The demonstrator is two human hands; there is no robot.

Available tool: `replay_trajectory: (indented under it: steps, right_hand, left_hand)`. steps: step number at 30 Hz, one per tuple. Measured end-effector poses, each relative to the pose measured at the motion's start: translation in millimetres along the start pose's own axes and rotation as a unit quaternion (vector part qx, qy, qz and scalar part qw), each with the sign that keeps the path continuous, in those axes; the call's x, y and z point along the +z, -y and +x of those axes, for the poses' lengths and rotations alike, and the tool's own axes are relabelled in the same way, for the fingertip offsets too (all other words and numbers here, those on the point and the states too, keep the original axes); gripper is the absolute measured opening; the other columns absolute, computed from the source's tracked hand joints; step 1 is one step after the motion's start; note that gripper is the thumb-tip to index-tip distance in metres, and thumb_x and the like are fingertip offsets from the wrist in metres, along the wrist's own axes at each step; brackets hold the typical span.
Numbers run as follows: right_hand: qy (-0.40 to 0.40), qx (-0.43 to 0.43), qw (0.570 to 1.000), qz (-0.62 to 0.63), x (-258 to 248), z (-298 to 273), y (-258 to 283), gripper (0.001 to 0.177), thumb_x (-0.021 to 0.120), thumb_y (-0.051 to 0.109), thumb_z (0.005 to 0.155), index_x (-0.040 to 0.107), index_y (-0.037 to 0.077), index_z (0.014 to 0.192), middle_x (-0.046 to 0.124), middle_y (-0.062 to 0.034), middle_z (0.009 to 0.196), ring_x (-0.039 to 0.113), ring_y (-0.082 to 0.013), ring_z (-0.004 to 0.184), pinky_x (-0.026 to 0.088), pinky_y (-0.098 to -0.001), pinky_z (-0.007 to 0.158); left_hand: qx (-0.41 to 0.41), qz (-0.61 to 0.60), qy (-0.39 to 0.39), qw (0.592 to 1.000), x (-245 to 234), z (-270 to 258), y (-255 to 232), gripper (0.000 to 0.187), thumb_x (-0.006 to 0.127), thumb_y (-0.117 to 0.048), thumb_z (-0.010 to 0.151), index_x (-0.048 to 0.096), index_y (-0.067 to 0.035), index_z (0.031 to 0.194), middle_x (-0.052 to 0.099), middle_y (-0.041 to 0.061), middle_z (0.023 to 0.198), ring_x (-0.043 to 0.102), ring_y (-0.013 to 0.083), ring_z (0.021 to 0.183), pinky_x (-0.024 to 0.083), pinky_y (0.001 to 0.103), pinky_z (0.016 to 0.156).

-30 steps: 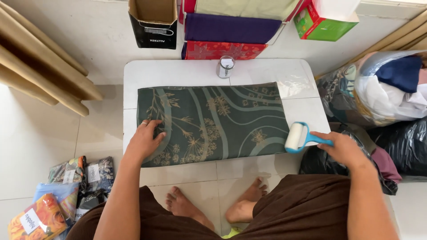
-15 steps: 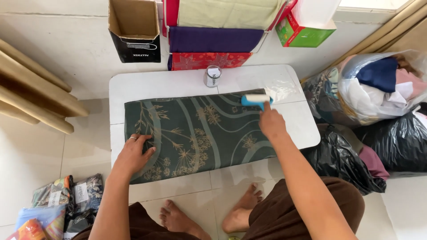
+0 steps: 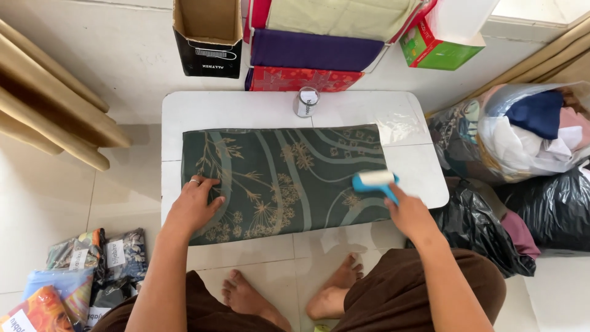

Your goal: Unfolding a piece of cloth and using a lint roller to clean it on a small table.

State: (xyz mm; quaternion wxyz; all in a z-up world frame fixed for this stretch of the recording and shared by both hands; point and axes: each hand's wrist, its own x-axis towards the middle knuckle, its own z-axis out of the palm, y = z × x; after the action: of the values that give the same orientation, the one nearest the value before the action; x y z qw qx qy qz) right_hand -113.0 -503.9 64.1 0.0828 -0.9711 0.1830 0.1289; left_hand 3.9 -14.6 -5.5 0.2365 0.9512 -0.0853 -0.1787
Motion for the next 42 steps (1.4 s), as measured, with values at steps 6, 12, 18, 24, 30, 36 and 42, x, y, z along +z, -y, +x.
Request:
replay_trajectory:
  steps: [6,12,18,24,30,36,42]
  right_hand:
    - [0.031,0.004,0.995,-0.098,-43.0,-52.6,-22.0,0.047,0.053,0.032,0.099,0.057,0.036,0.146,0.074,-0.0182,0.116,0.073,-0.0461,0.105,0.059,-0.0572,0.091]
    - [0.039,-0.151,0.985,-0.069,-75.5,-8.7,8.3,0.043,0.049,0.03,0.101,0.058,0.035,0.142,0.072,-0.0139,0.117,0.068,-0.0472,0.108,0.057,-0.0579,0.093]
    - [0.068,-0.317,0.946,-0.019,-55.5,61.4,74.6,0.045,0.055,0.022,0.098,0.061,0.029,0.142,0.071,-0.0226,0.111,0.065,-0.0521,0.109,0.055,-0.0603,0.091]
    - [0.096,-0.396,0.913,-0.007,-11.8,73.6,209.1,0.049,0.058,0.021,0.099,0.057,0.036,0.146,0.07,-0.0193,0.103,0.068,-0.0456,0.102,0.055,-0.0543,0.087]
    - [0.09,-0.438,0.893,0.056,42.3,75.4,311.5,0.05,0.06,0.023,0.099,0.056,0.039,0.146,0.069,-0.0132,0.103,0.07,-0.0385,0.098,0.056,-0.0487,0.084]
    - [0.122,-0.447,0.881,0.095,43.5,85.2,329.9,0.049,0.06,0.022,0.1,0.057,0.039,0.146,0.068,-0.0144,0.109,0.067,-0.0395,0.102,0.055,-0.0509,0.088]
    - [0.13,-0.427,0.892,0.064,-4.1,128.3,242.4,0.049,0.059,0.015,0.098,0.061,0.035,0.143,0.069,-0.0161,0.11,0.066,-0.0392,0.106,0.052,-0.0479,0.094]
  left_hand:
    - [0.023,0.025,-0.009,0.999,0.3,-1.9,-3.1,0.046,0.065,-0.036,0.094,0.062,-0.021,0.137,0.06,0.015,0.131,0.062,0.0384,0.124,0.055,0.05,0.101]
    - [0.036,0.036,-0.014,0.999,8.2,0.6,3.0,0.044,0.064,-0.038,0.094,0.061,-0.024,0.135,0.061,0.014,0.131,0.062,0.0382,0.123,0.055,0.052,0.099]
    - [0.015,0.034,-0.054,0.998,8.9,3.8,16.0,0.034,0.061,-0.032,0.095,0.065,-0.026,0.128,0.062,0.009,0.13,0.065,0.0349,0.12,0.058,0.05,0.094]
    - [0.036,-0.06,-0.245,0.967,-48.4,-17.2,-2.1,0.026,0.052,-0.009,0.097,0.068,-0.021,0.114,0.058,0.007,0.129,0.068,0.0393,0.107,0.059,0.053,0.084]
    - [0.084,-0.081,-0.333,0.935,-57.3,-20.8,-10.0,0.018,0.063,-0.016,0.095,0.067,-0.022,0.112,0.054,0.002,0.092,0.067,0.0305,0.084,0.057,0.048,0.073]
    - [0.068,-0.181,0.002,0.981,-49.1,-31.9,-17.4,0.022,0.071,-0.035,0.08,0.078,-0.014,0.086,0.072,0.015,0.073,0.07,0.0407,0.082,0.052,0.051,0.076]
    - [-0.005,-0.084,0.185,0.979,4.2,-9.8,7.6,0.036,0.08,-0.046,0.076,0.078,-0.021,0.102,0.079,0.006,0.094,0.074,0.0313,0.102,0.057,0.044,0.088]
